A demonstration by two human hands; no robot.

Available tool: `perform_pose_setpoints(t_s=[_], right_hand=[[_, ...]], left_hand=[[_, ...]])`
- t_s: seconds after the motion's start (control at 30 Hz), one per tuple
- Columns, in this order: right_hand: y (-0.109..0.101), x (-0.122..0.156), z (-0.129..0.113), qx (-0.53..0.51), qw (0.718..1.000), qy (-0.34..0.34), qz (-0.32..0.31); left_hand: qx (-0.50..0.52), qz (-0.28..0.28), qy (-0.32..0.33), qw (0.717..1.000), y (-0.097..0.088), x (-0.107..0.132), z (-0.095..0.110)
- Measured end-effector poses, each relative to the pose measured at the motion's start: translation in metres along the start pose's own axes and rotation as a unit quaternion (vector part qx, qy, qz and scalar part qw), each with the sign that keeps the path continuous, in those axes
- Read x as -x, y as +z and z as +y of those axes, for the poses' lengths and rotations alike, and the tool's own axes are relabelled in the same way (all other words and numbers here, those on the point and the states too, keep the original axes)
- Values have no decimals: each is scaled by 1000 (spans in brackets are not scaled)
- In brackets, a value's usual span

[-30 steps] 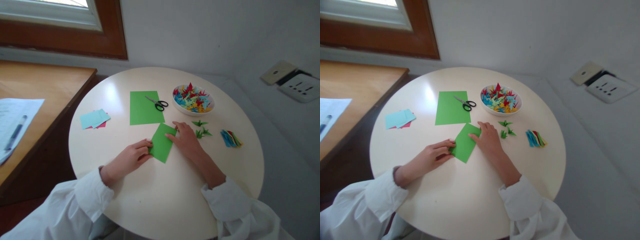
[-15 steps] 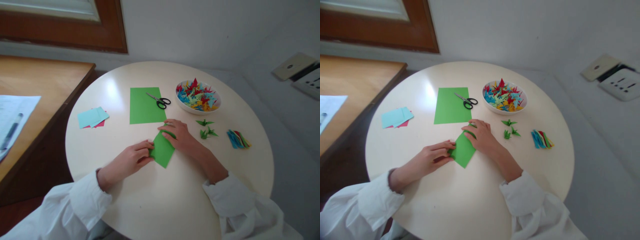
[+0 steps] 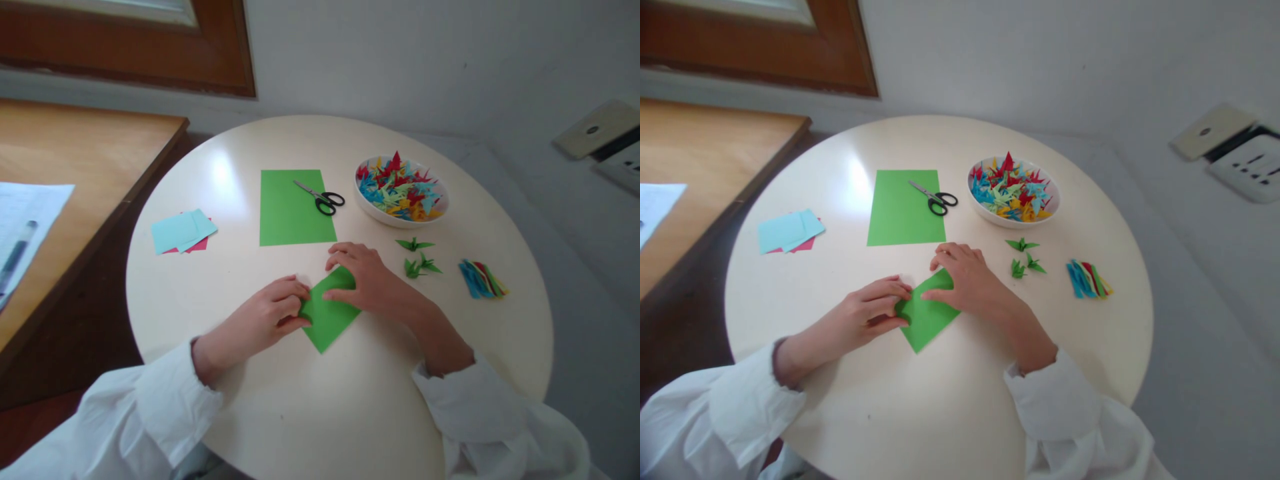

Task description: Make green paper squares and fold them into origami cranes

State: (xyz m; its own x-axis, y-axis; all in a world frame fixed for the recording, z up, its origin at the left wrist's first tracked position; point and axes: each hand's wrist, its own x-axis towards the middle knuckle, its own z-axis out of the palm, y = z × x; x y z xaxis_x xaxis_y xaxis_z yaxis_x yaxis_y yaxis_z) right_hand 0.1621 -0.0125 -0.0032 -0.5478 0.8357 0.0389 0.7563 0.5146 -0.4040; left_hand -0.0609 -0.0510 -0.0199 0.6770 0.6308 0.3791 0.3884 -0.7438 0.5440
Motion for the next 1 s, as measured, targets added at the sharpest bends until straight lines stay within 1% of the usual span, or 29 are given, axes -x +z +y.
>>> perform_pose_setpoints(t_s=[0.1,0.23,0.37,0.63,0.87,1.0], right_hand=[[-4,6,5,16,1000,21,-10],[-4,7,10,22,999,38,-18],[-3,5,10,14,999,30,-24],[-4,7,8,-25,999,12,-30],[-6,6,5,-34,998,23,-42],[-7,5,4,-33,998,18,-40]], left_hand=[[-6,3,-9,1000,1,0,-1],[14,0,-4,1000,1,-1,-1],[23,-11,-13,1000,0,-1,1],[4,-16,-15,1000,0,1,2],[-5,-18,-15,1000,0,1,3],[-7,-18,-19,1000,0,1,3]])
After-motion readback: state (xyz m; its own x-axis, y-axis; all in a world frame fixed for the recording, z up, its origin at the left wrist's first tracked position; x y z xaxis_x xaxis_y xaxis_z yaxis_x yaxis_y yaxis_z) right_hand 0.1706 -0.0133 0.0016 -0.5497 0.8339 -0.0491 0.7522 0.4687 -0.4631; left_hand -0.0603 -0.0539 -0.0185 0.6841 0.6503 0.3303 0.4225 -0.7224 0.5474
